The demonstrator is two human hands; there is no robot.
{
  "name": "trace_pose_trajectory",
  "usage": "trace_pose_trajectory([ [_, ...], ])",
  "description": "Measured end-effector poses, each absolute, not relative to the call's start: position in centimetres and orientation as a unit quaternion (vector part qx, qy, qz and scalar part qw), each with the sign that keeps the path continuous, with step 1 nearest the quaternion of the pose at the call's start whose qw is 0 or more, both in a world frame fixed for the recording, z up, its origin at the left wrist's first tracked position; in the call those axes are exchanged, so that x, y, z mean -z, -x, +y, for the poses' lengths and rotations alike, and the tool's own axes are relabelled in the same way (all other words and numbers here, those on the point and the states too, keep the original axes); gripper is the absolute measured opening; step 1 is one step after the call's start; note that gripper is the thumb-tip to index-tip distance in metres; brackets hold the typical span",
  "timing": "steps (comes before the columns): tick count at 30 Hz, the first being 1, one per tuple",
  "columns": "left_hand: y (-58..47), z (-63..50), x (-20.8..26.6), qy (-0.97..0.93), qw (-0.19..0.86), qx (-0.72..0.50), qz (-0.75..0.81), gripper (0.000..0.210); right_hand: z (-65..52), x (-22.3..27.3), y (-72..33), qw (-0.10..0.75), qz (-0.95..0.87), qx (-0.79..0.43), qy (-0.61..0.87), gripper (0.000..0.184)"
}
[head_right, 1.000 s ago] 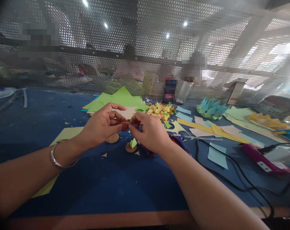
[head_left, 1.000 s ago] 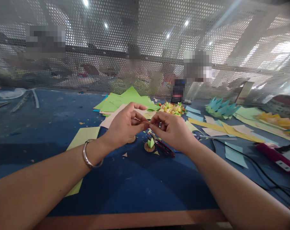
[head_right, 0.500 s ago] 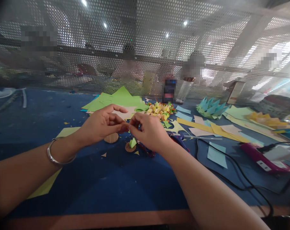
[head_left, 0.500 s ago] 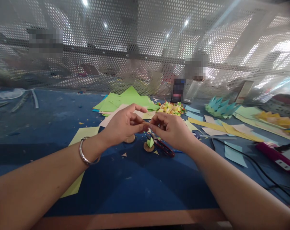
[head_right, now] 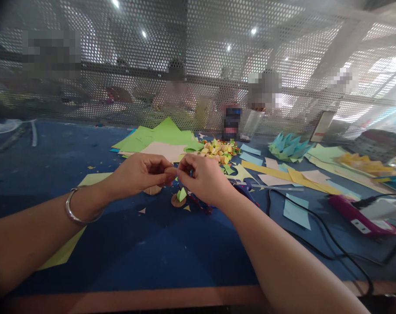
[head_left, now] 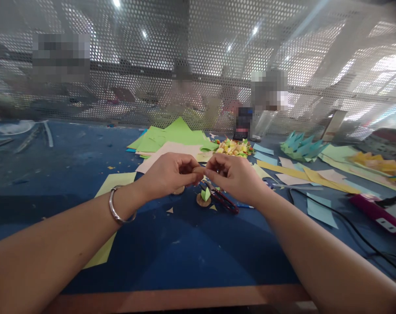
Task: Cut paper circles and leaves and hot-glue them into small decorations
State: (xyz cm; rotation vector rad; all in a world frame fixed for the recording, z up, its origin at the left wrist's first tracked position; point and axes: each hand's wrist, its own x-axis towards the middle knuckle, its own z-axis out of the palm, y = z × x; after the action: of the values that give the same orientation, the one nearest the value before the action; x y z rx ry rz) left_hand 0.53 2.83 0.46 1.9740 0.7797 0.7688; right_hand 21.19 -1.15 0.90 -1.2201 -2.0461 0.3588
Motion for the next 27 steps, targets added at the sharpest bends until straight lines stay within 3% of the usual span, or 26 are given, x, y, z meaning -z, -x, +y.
trace_pose_trajectory([
  [8, -0.56, 2.24, -0.82, -0.806, 0.379, -0.292, 0.349, 0.032, -1.09, -0.71, -21.24, 0.357, -0.795, -0.156, 0.465, 0.010],
  [27, -0.27, 2.70, -1.42, -0.771, 0.444, -0.290, 0.353, 0.024, -1.16, -0.73, -21.07, 0.377, -0.790, -0.146, 0.460, 0.014],
])
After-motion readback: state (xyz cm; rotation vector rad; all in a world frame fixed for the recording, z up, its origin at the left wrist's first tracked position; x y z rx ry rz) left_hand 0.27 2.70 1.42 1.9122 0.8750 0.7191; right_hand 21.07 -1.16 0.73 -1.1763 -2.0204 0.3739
